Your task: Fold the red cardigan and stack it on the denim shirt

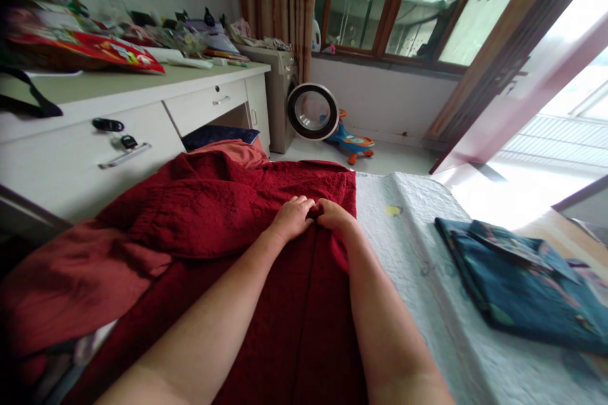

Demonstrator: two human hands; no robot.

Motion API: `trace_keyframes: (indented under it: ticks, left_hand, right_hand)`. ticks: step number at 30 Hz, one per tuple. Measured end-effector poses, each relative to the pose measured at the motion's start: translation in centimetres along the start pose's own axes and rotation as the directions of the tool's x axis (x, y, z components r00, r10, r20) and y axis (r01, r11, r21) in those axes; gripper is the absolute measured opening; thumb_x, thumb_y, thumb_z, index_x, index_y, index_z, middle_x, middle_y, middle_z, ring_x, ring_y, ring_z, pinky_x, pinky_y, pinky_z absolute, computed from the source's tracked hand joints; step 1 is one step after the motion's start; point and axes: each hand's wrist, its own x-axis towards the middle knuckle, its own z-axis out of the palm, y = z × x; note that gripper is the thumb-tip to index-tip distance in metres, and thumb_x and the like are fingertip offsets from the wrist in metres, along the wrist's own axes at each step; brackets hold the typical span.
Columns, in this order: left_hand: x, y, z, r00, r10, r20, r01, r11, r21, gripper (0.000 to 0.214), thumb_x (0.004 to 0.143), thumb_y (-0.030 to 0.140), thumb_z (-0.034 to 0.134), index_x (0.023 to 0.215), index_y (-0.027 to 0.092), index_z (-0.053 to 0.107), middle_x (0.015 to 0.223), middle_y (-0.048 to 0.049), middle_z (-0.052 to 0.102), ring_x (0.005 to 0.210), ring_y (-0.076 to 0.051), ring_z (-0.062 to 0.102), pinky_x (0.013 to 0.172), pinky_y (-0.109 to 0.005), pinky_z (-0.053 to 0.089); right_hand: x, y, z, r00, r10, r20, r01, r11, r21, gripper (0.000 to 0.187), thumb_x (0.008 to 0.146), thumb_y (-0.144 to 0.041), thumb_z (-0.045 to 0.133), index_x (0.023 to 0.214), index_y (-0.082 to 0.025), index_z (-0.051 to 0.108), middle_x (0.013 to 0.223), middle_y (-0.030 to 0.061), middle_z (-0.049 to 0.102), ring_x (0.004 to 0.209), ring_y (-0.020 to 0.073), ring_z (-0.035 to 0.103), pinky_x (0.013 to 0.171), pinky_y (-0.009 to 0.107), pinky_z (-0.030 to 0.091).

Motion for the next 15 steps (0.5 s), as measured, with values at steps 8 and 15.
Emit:
trace_keyframes:
  ticks: [8,15]
  left_hand:
    - [0.1,-0.1,-0.4,0.999,-0.031,-0.031,0.033,0.998,0.044,0.020,0.091,0.018,0.047,0.098,0.021,0.066,0.099,-0.0075,0.062,0.097,-0.021,0.058,0.086,-0.033,0.047]
    - [0.0,0.5,-1.1,0.993,-0.018,-0.114,0.025,0.998,0.059,0.020,0.089,0.017,0.048,0.088,0.019,0.067,0.103,-0.0093,0.060,0.099,-0.024,0.055,0.086,-0.037,0.044]
  right_hand:
    - [-0.7,-0.6,0.4,0.999,-0.019,-0.026,0.017,0.997,-0.074,0.024,0.055,-0.006,0.051,0.075,-0.020,0.049,0.075,-0.0029,0.055,0.069,0.0138,0.049,0.064,0.024,0.040]
    - [-3.4,0.5,3.4,0.896,-0.155,-0.417,0.111,0.986,-0.128,0.033,0.065,-0.011,0.050,0.097,-0.019,0.051,0.100,0.0066,0.058,0.096,0.0214,0.054,0.090,0.036,0.044]
